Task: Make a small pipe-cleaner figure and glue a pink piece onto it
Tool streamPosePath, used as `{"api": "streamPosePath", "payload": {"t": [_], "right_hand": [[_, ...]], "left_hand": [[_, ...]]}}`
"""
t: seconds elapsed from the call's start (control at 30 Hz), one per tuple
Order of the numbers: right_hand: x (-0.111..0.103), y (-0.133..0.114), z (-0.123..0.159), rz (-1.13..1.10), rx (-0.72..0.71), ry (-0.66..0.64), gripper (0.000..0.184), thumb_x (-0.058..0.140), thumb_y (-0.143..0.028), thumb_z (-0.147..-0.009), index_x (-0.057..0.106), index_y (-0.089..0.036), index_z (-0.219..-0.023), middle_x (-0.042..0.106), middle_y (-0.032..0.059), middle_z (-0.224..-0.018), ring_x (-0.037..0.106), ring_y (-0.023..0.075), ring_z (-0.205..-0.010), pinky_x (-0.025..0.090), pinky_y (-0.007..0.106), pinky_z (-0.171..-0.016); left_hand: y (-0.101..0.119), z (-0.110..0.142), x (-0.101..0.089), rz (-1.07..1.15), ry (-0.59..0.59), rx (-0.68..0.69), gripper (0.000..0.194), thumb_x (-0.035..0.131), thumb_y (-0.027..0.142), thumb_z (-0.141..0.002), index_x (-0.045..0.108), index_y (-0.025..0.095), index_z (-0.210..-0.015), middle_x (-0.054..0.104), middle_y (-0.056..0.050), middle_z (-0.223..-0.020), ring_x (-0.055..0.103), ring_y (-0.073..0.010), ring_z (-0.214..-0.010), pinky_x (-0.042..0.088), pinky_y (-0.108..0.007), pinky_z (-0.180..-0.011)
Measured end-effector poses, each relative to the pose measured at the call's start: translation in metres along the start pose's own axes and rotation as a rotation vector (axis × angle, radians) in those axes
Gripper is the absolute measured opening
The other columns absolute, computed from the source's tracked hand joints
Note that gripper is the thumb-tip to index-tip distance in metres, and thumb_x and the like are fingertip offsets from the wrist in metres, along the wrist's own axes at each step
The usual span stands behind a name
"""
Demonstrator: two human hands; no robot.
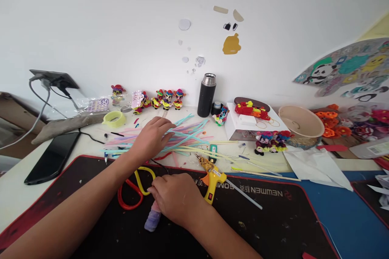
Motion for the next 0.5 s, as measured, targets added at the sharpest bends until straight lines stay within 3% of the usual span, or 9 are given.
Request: {"api": "streamPosePath", "payload": {"t": [0.1, 0.2, 0.33, 0.43, 0.5], "right_hand": [[0.002, -0.001, 0.0, 0.007, 0.003, -0.012, 0.024, 0.057, -0.036, -0.106, 0.066, -0.016, -0.098, 0.078, 0.0076, -0.089, 0.076, 0.0249, -0.077, 0.046, 0.033, -0.057], [0.004, -0.001, 0.001, 0.017, 0.015, -0.019, 0.025, 0.056, -0.038, -0.106, 0.066, -0.017, -0.097, 0.077, 0.0075, -0.089, 0.075, 0.0248, -0.076, 0.046, 0.032, -0.057], [0.005, 0.0, 0.002, 0.013, 0.011, -0.005, 0.025, 0.057, -0.038, -0.106, 0.066, -0.016, -0.098, 0.077, 0.0073, -0.089, 0.075, 0.0245, -0.077, 0.047, 0.031, -0.058], [0.005, 0.0, 0.001, 0.02, 0.007, -0.006, 0.025, 0.055, -0.038, -0.106, 0.066, -0.017, -0.098, 0.077, 0.0074, -0.088, 0.075, 0.0254, -0.076, 0.048, 0.032, -0.057], [0.005, -0.001, 0.001, 0.025, 0.005, -0.006, 0.025, 0.055, -0.038, -0.107, 0.065, -0.017, -0.098, 0.077, 0.0075, -0.088, 0.075, 0.0257, -0.074, 0.048, 0.033, -0.057]], "left_hand": [[0.022, 0.008, 0.004, 0.064, -0.091, 0.102, 0.023, 0.05, 0.027, -0.105, 0.072, 0.02, -0.1, 0.072, -0.009, -0.098, 0.063, -0.0256, -0.096, 0.052, -0.038, -0.085], [0.037, 0.016, 0.017, 0.014, -0.253, 0.19, 0.017, 0.056, 0.027, -0.103, 0.071, 0.019, -0.106, 0.072, -0.009, -0.1, 0.062, -0.0268, -0.098, 0.051, -0.04, -0.088], [0.031, 0.018, 0.029, -0.11, -0.297, 0.081, 0.022, 0.064, 0.022, -0.097, 0.067, 0.018, -0.118, 0.069, -0.012, -0.112, 0.061, -0.0304, -0.107, 0.051, -0.043, -0.091], [0.027, 0.016, 0.033, -0.149, -0.321, 0.06, 0.013, 0.058, 0.021, -0.1, 0.069, 0.019, -0.107, 0.069, -0.011, -0.108, 0.061, -0.0294, -0.104, 0.051, -0.042, -0.088], [0.027, 0.013, 0.033, -0.166, -0.33, 0.074, 0.018, 0.051, 0.021, -0.102, 0.07, 0.019, -0.099, 0.069, -0.011, -0.104, 0.061, -0.0286, -0.101, 0.05, -0.042, -0.087]]}}
Point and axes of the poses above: each hand's wrist, its own z-axis away from the middle knuckle, its own x-axis out of the palm, y = z × x, the point moved 5 cm from there along -z, towards the middle knuckle
